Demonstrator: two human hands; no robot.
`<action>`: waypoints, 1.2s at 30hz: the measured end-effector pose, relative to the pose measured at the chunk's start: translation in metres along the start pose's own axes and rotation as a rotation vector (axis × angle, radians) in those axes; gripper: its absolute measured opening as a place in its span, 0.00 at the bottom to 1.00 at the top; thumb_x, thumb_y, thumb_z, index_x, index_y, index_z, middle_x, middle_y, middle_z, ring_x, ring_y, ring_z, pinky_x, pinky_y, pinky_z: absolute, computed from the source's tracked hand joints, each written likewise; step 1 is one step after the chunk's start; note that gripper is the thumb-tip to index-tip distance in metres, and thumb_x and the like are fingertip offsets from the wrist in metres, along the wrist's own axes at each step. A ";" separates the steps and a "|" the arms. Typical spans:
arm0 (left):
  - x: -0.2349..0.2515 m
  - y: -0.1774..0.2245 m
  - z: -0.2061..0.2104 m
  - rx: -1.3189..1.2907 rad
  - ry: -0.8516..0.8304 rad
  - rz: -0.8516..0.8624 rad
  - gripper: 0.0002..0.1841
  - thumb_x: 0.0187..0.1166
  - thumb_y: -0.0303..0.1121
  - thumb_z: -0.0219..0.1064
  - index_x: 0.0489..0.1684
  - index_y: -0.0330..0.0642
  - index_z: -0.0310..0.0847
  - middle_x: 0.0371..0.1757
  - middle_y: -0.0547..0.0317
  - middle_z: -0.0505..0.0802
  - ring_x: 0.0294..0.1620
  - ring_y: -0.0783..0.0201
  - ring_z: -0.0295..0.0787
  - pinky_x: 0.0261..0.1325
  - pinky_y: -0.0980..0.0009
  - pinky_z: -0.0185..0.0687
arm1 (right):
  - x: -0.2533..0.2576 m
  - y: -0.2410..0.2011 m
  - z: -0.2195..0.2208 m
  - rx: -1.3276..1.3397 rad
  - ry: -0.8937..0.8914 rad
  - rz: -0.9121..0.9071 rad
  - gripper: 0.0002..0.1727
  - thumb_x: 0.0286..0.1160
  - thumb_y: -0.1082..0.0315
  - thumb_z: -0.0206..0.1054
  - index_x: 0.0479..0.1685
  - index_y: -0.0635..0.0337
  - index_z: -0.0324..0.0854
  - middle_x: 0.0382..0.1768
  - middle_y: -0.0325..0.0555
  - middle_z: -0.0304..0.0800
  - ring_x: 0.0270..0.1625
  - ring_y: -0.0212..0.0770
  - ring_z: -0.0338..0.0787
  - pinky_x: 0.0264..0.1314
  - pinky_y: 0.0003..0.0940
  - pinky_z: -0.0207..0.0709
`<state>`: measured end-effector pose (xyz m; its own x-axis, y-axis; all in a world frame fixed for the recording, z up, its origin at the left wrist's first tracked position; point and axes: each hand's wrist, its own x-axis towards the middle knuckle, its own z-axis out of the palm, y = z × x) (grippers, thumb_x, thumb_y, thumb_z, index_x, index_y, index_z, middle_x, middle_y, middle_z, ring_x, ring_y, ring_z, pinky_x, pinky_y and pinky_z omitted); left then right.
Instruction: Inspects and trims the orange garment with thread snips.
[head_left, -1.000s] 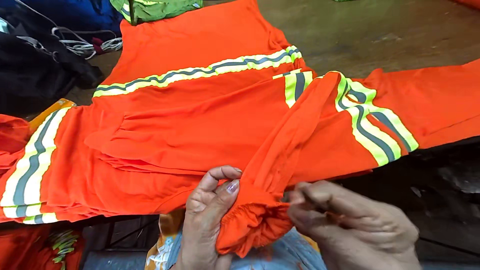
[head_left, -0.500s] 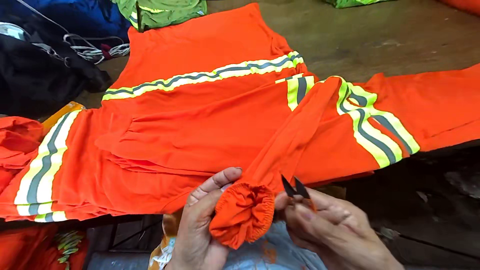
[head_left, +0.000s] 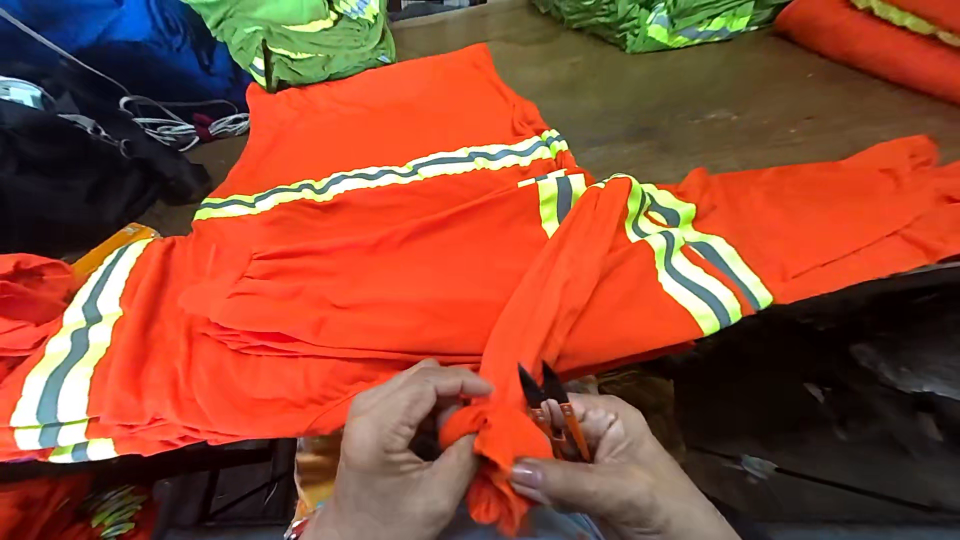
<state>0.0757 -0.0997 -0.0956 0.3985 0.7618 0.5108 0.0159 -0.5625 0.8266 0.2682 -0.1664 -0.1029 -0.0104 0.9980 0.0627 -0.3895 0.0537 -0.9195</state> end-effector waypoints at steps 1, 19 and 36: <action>0.000 -0.002 -0.001 0.181 0.025 0.093 0.08 0.67 0.26 0.73 0.42 0.43 0.87 0.33 0.67 0.90 0.30 0.78 0.83 0.33 0.83 0.83 | 0.001 0.004 -0.001 -0.295 0.068 -0.174 0.06 0.61 0.76 0.78 0.35 0.58 0.89 0.28 0.33 0.90 0.28 0.19 0.84 0.30 0.14 0.79; 0.077 0.064 -0.146 -0.004 0.146 0.041 0.09 0.87 0.22 0.54 0.48 0.38 0.81 0.43 0.60 0.90 0.41 0.71 0.88 0.49 0.77 0.85 | 0.027 -0.052 -0.026 -1.173 0.148 -0.659 0.06 0.71 0.60 0.72 0.35 0.48 0.81 0.22 0.25 0.79 0.22 0.19 0.77 0.20 0.17 0.72; 0.065 -0.029 -0.194 0.809 -0.081 0.200 0.14 0.58 0.27 0.64 0.38 0.41 0.94 0.48 0.55 0.91 0.49 0.61 0.90 0.52 0.57 0.87 | 0.026 -0.044 -0.126 -1.598 0.440 -0.589 0.09 0.69 0.63 0.65 0.38 0.53 0.90 0.28 0.34 0.90 0.30 0.31 0.88 0.32 0.35 0.83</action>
<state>-0.0764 0.0280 -0.0404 0.5277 0.6147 0.5861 0.5787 -0.7653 0.2816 0.4006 -0.1384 -0.1097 0.1184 0.7549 0.6450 0.9569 0.0868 -0.2772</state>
